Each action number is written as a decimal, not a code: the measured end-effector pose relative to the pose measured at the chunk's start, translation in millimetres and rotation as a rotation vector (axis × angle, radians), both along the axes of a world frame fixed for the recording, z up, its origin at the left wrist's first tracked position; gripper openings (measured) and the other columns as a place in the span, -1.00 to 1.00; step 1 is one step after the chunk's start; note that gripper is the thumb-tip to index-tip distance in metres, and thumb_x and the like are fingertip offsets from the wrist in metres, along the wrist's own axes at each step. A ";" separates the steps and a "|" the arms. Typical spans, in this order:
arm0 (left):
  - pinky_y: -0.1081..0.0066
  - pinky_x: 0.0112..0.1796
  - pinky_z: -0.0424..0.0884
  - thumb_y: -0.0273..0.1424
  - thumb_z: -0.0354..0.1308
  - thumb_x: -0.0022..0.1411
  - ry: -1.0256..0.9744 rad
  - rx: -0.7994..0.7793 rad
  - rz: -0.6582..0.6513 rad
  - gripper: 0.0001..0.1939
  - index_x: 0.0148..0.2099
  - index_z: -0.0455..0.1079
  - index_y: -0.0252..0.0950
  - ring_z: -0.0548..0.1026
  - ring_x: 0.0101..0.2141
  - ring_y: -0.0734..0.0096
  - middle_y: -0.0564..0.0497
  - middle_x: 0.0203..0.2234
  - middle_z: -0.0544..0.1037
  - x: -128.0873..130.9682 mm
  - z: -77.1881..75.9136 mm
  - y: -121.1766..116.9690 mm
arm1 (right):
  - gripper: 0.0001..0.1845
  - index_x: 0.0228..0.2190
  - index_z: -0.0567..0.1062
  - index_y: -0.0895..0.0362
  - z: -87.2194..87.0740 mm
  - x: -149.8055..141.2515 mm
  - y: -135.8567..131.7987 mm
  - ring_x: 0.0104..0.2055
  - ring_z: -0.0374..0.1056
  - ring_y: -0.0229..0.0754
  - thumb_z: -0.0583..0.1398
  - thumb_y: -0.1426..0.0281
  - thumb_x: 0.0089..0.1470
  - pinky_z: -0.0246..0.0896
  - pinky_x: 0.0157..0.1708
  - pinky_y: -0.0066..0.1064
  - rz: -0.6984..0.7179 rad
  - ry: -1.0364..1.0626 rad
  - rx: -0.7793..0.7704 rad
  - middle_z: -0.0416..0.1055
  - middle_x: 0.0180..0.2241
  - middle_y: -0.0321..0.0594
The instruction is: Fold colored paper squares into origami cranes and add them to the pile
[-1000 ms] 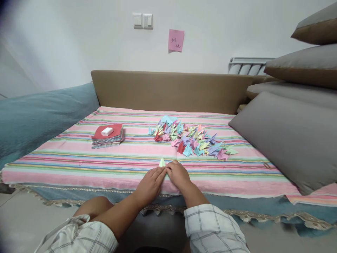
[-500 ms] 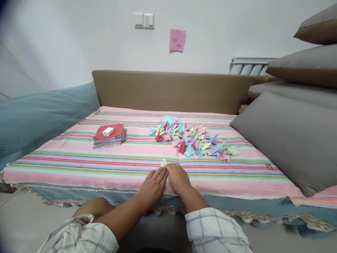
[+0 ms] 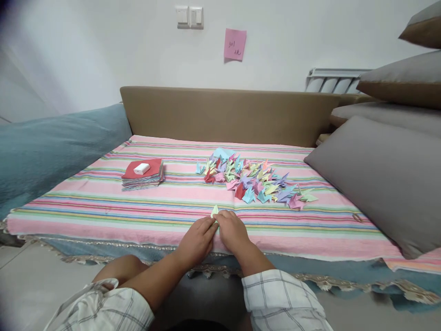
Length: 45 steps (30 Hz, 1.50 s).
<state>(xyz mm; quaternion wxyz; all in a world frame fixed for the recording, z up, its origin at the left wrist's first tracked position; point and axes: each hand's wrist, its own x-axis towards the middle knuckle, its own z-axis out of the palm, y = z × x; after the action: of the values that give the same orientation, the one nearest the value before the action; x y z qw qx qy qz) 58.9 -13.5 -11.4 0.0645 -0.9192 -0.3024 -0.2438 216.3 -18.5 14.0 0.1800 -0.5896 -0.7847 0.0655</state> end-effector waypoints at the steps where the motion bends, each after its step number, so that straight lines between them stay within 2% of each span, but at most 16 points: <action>1: 0.12 0.02 0.22 -0.50 -0.04 0.12 0.019 0.007 0.018 -0.54 0.10 0.22 -0.46 0.27 0.03 0.11 -0.25 -0.02 0.37 1.3 -0.2 -2.1 | -0.62 -0.06 0.43 0.07 -0.1 -1.6 -0.6 -0.09 0.21 -0.18 -0.02 0.50 0.15 0.07 -0.08 -0.43 -0.015 -0.013 0.002 0.40 -0.13 -0.20; 5: 0.12 0.06 0.14 -0.47 -0.05 0.16 0.092 -0.010 0.073 -0.53 0.12 0.18 -0.48 0.24 0.05 0.09 -0.25 0.00 0.35 6.0 0.0 -9.6 | -0.67 -0.08 0.43 0.08 -1.7 -9.6 -4.1 -0.11 0.21 -0.14 -0.02 0.43 0.18 0.07 -0.09 -0.39 -0.079 -0.089 0.032 0.40 -0.14 -0.19; 11: 0.15 0.09 0.07 -0.46 -0.09 0.18 0.163 -0.033 0.101 -0.54 0.14 0.17 -0.46 0.22 0.06 0.13 -0.23 0.02 0.34 7.0 -0.5 -11.0 | -0.65 -0.03 0.38 0.04 -3.3 -12.8 -9.3 -0.08 0.21 -0.12 0.01 0.42 0.16 0.08 -0.12 -0.36 -0.109 -0.157 0.038 0.37 -0.05 -0.18; 16: 0.13 0.08 0.07 -0.46 -0.12 0.20 0.169 -0.027 0.099 -0.54 0.15 0.16 -0.43 0.20 0.08 0.13 -0.22 0.03 0.33 6.2 -2.6 -11.0 | -0.60 -0.03 0.39 0.11 -7.5 -2.1 -5.6 -0.03 0.21 -0.14 -0.02 0.53 0.12 0.05 -0.03 -0.36 -0.061 -0.027 0.058 0.38 -0.04 -0.16; 19: 0.13 0.08 0.06 -0.45 -0.12 0.21 0.161 -0.023 0.091 -0.54 0.15 0.16 -0.42 0.20 0.08 0.12 -0.21 0.02 0.33 5.8 -3.8 -11.1 | -0.61 -0.09 0.44 0.15 -11.7 2.3 -3.2 -0.04 0.22 -0.12 -0.01 0.56 0.08 0.06 -0.02 -0.34 -0.046 0.024 0.081 0.39 -0.07 -0.13; 31: 0.15 0.10 0.05 -0.47 -0.10 0.21 0.176 -0.019 0.102 -0.54 0.15 0.15 -0.46 0.20 0.07 0.11 -0.20 0.02 0.33 7.4 -4.6 -10.4 | -0.61 -0.07 0.41 0.09 -16.4 0.7 -2.1 -0.08 0.20 -0.10 0.02 0.54 0.07 0.08 -0.08 -0.30 -0.070 -0.021 0.092 0.38 -0.08 -0.15; 35: 0.14 0.09 0.07 -0.45 -0.10 0.21 0.156 -0.025 0.112 -0.56 0.13 0.19 -0.44 0.21 0.07 0.10 -0.21 0.03 0.32 7.5 -5.0 -11.1 | -0.60 -0.19 0.46 0.17 -22.0 7.5 2.8 -0.10 0.21 -0.14 0.01 0.62 -0.06 0.09 -0.04 -0.32 -0.013 0.099 0.166 0.41 -0.18 -0.13; 38: 0.14 0.08 0.08 -0.44 -0.10 0.21 0.147 -0.013 0.118 -0.56 0.14 0.19 -0.42 0.21 0.08 0.10 -0.21 0.08 0.28 7.3 -7.3 -11.5 | -0.64 -0.28 0.49 0.18 -25.7 9.6 4.6 -0.12 0.22 -0.13 0.00 0.63 -0.07 0.11 -0.04 -0.29 -0.014 0.134 0.226 0.41 -0.22 -0.12; 41: 0.13 0.08 0.07 -0.44 -0.11 0.21 0.167 0.007 0.108 -0.54 0.16 0.17 -0.42 0.20 0.09 0.11 -0.21 0.10 0.27 6.6 -9.7 -11.5 | -0.61 -0.21 0.48 0.18 -28.1 8.8 5.0 -0.07 0.18 -0.10 0.01 0.62 -0.05 0.08 0.00 -0.24 -0.025 0.093 0.245 0.37 -0.13 -0.08; 45: 0.13 0.09 0.05 -0.42 -0.11 0.21 0.197 0.010 0.088 -0.52 0.16 0.16 -0.45 0.18 0.10 0.10 -0.20 0.11 0.27 5.7 -10.4 -11.1 | -0.56 -0.08 0.44 0.15 -27.9 6.2 4.5 -0.02 0.14 -0.07 0.03 0.59 -0.01 0.05 0.01 -0.23 -0.069 -0.009 0.184 0.31 -0.03 -0.06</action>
<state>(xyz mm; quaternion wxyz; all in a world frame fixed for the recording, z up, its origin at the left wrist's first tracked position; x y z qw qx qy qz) 64.6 -24.6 -21.9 0.1090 -0.9242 -0.3335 -0.1509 222.5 -14.0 -13.9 0.2321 -0.5976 -0.7673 -0.0159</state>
